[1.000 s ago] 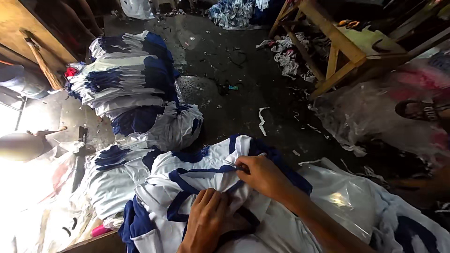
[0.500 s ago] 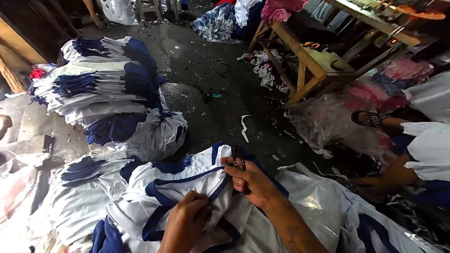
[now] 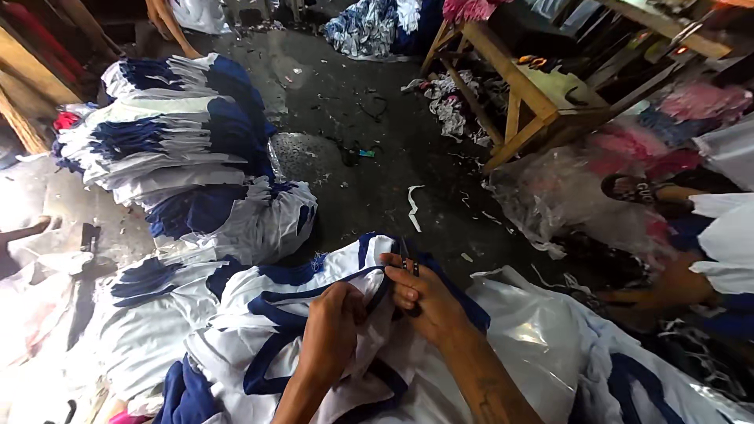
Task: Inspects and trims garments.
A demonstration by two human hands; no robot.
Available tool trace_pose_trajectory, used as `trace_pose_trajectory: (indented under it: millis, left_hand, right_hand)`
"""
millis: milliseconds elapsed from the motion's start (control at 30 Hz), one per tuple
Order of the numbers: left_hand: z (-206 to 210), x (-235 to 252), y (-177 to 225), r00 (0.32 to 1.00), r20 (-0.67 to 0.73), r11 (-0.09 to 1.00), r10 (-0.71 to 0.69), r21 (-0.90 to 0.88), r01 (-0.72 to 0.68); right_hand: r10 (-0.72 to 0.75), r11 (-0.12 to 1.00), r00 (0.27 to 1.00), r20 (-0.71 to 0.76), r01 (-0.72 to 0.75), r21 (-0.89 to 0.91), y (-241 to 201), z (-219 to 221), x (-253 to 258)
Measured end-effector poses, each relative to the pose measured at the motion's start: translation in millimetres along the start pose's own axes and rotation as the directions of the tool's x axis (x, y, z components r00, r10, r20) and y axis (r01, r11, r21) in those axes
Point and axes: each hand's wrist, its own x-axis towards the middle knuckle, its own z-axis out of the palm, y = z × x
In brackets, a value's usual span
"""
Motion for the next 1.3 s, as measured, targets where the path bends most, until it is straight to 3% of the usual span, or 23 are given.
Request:
trace_pose_trajectory:
  millis: [167,200,267,333,400,467,533,667,767,967,1067,1133,1167,1233,1300]
  left_hand:
    - [2,0,-3,1.000,-0.011,0.998,-0.019,-0.068,0.018]
    - [1,0,-2,0.999,0.015,0.991,-0.044,-0.128,0.046]
    - [0,2,0,0.991,0.089,0.944,-0.103,-0.305,0.125]
    - [1,0,-3,0.985,0.125,0.893,-0.121,-0.420,0.163]
    - [2,-4,-7,0.985,0.119,0.856,-0.122,-0.490,0.165]
    - [2,-7,-10,0.988,0.098,0.832,-0.117,-0.533,0.151]
    - [2,-8,-13,0.988,0.092,0.814,-0.125,-0.560,0.154]
    - [4,-7,-12,0.986,0.077,0.794,-0.147,-0.585,0.164]
    - [3,-8,-10,0.988,0.064,0.827,-0.141,-0.542,0.153]
    - [6,-8,-5,0.992,0.027,0.942,-0.122,-0.311,0.125]
    - [5,-8,-8,0.993,0.049,0.935,-0.108,-0.336,0.118]
    - [5,-9,-11,0.993,0.054,0.922,-0.109,-0.369,0.121]
    - [6,-9,-11,0.993,0.055,0.918,-0.108,-0.378,0.121]
    - [8,-9,-12,0.994,0.058,0.915,-0.094,-0.388,0.109]
    - [6,-9,-12,0.994,0.105,0.936,-0.043,-0.343,0.076]
  right_hand:
    - [0.003,1.000,1.000,-0.017,-0.003,-0.011,3,6,4]
    - [-0.017,0.998,0.999,-0.027,0.015,-0.058,4,7,4]
    - [-0.164,0.928,0.986,-0.031,0.144,-0.344,7,7,1]
    - [-0.457,0.639,0.885,0.088,0.395,-0.660,13,1,-2]
    - [-0.643,0.312,0.709,0.290,0.588,-0.746,11,-5,-7]
    - [-0.620,0.120,0.631,0.466,0.664,-0.738,-1,-11,-14]
    - [-0.535,-0.038,0.611,0.583,0.672,-0.739,-9,-18,-16]
    - [-0.419,-0.327,0.554,0.719,0.647,-0.689,-9,-30,-10]
    - [-0.361,-0.475,0.509,0.781,0.621,-0.624,-6,-31,-6]
    - [-0.416,-0.552,0.494,0.764,0.531,-0.643,4,-18,-2]
    - [-0.467,-0.544,0.479,0.743,0.507,-0.669,11,-17,0]
    - [-0.513,-0.436,0.518,0.685,0.531,-0.727,12,-19,2]
    - [-0.538,-0.330,0.555,0.635,0.554,-0.764,11,-18,4]
    - [-0.506,-0.047,0.690,0.517,0.577,-0.815,2,-15,10]
    - [-0.338,0.094,0.829,0.446,0.502,-0.860,-9,-8,15]
